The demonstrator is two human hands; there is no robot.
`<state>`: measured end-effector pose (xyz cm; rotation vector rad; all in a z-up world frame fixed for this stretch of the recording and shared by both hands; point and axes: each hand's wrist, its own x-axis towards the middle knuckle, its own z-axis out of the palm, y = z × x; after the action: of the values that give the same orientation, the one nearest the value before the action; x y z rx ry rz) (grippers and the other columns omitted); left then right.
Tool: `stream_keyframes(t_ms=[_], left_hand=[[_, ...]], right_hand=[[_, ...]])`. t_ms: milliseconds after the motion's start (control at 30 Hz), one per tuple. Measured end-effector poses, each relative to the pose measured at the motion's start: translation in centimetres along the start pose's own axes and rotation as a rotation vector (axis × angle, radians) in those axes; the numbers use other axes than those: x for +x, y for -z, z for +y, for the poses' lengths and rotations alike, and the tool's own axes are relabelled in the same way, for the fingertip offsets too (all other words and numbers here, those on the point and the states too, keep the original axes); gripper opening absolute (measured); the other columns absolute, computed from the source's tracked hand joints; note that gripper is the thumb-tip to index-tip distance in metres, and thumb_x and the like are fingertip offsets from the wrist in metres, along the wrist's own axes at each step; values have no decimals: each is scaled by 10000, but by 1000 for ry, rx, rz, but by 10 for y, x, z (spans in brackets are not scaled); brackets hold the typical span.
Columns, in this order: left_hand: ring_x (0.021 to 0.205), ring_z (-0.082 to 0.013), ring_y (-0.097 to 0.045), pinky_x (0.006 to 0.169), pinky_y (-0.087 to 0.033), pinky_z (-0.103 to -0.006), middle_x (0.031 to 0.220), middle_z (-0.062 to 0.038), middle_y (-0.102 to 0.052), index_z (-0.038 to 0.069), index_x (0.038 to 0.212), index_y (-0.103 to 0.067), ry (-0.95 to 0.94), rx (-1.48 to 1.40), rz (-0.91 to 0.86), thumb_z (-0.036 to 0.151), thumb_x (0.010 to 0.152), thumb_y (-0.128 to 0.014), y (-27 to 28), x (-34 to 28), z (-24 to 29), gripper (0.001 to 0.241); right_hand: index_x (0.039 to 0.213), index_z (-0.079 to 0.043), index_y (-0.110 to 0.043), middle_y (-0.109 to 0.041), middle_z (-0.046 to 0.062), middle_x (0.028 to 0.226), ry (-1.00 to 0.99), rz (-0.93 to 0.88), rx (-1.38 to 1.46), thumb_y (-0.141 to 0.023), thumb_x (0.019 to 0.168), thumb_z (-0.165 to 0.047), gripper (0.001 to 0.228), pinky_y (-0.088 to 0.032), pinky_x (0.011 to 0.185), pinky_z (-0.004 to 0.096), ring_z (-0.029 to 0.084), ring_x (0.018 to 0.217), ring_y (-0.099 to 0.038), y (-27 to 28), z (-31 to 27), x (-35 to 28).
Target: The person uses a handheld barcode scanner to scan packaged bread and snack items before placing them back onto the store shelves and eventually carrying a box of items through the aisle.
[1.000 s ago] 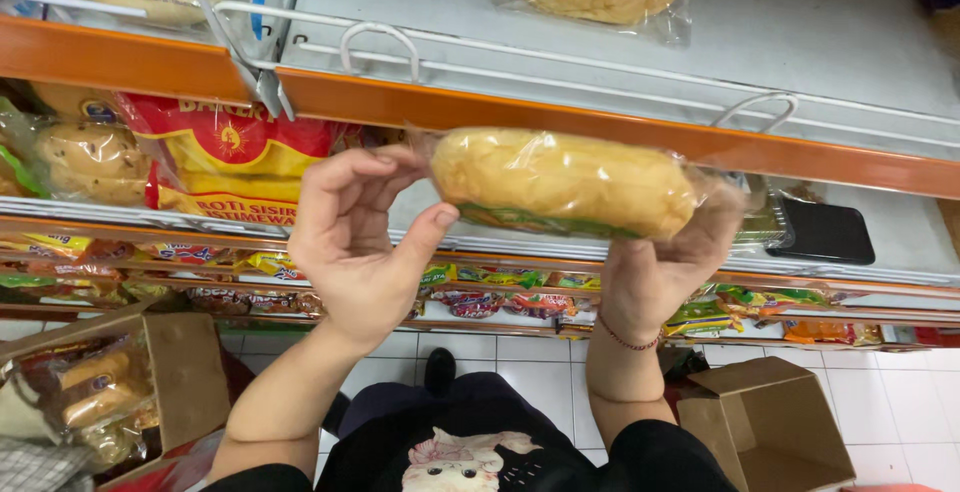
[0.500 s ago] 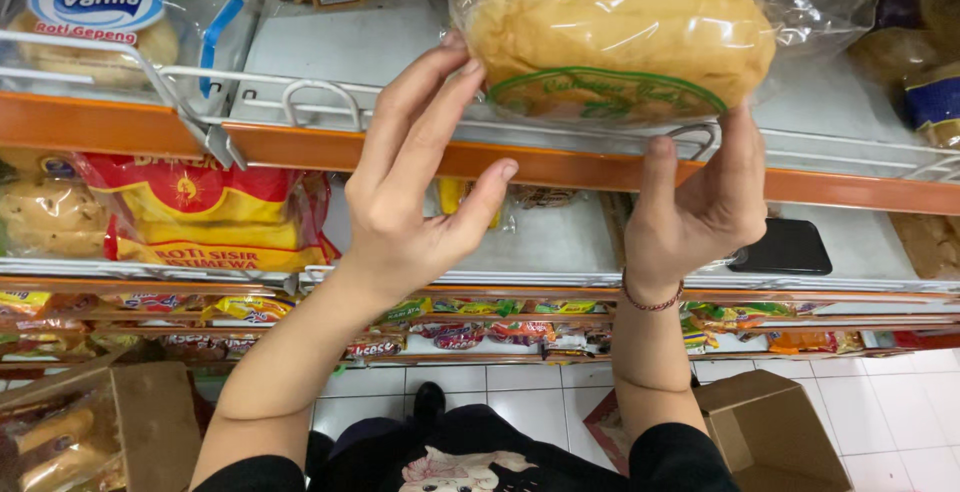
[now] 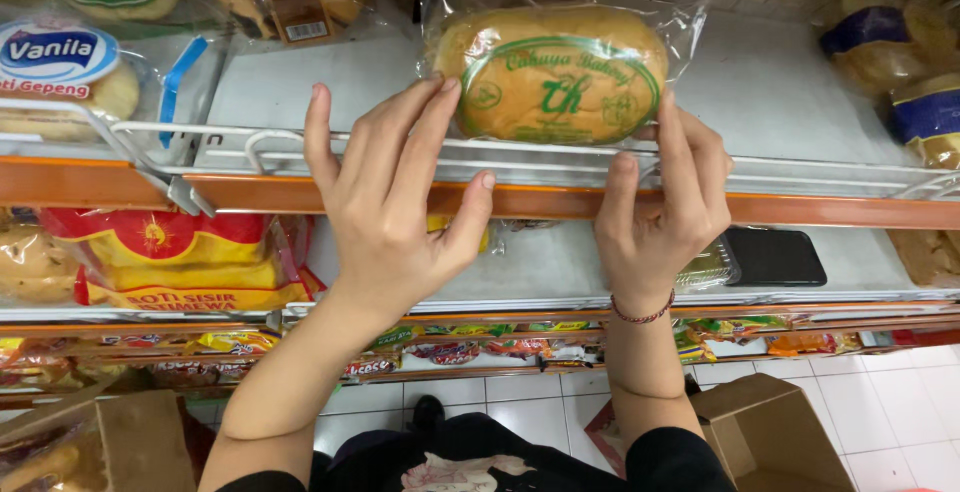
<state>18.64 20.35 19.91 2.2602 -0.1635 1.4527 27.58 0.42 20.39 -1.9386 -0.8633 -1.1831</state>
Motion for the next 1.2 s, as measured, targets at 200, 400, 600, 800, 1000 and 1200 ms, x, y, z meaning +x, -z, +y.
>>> stream_keyframes(t_ms=[200, 400, 600, 800, 1000, 1200], left_hand=[[1191, -255, -629, 1284, -153, -515, 1291, -107, -676, 9, 1361, -644, -15, 127, 21, 297, 1029, -715, -8, 0, -1, 445], [1142, -250, -620, 1256, -203, -511, 1191, -82, -683, 49, 1238, -679, -17, 200, 20, 317, 1019, -725, -12, 0, -2, 350], [1142, -255, -614, 1229, -242, -489, 1231, -86, -648, 67, 1220, -705, -35, 233, 36, 304, 1025, -744, -15, -2, -3, 310], [1158, -311, -604, 1169, -340, -511, 1294, -164, -601, 55, 1235, -698, -70, 66, 50, 233, 948, -768, -5, -6, -5, 345], [1162, -332, -619, 1139, -470, -542, 1254, -150, -593, 64, 1204, -679, -173, -123, 65, 123, 899, -799, 22, -26, -4, 334], [1037, -335, -666, 927, -522, -470, 1177, -147, -635, 33, 1180, -681, -323, -32, -2, 94, 886, -796, 68, -65, -17, 321]], right_hand=[[1382, -22, -665, -721, 53, 993, 32, -25, -73, -684, 1098, -171, 321, -410, 978, 315, 180, 927, -646, 0, 6, 2], [1186, -70, -719, -678, 32, 914, 60, -61, -173, -722, 1075, -204, 174, -407, 935, 348, 197, 806, -563, -2, 7, 5], [1107, -94, -729, -630, 42, 995, 45, -101, -217, -745, 1005, -196, 146, -384, 954, 364, 227, 907, -548, -1, 2, 2], [1191, -22, -570, -486, 136, 1214, -40, -5, 32, -729, 1013, -255, 334, -437, 1047, 400, 275, 1181, -500, -4, 0, -8], [1112, -67, -504, -440, 82, 1154, 50, 356, 275, -663, 975, -343, 346, -454, 1058, 422, 261, 1196, -504, -16, -15, -42], [1114, -81, -473, -495, 96, 1090, 151, 238, 598, -699, 957, -297, 350, -561, 917, 421, 297, 1067, -615, -54, -66, -90]])
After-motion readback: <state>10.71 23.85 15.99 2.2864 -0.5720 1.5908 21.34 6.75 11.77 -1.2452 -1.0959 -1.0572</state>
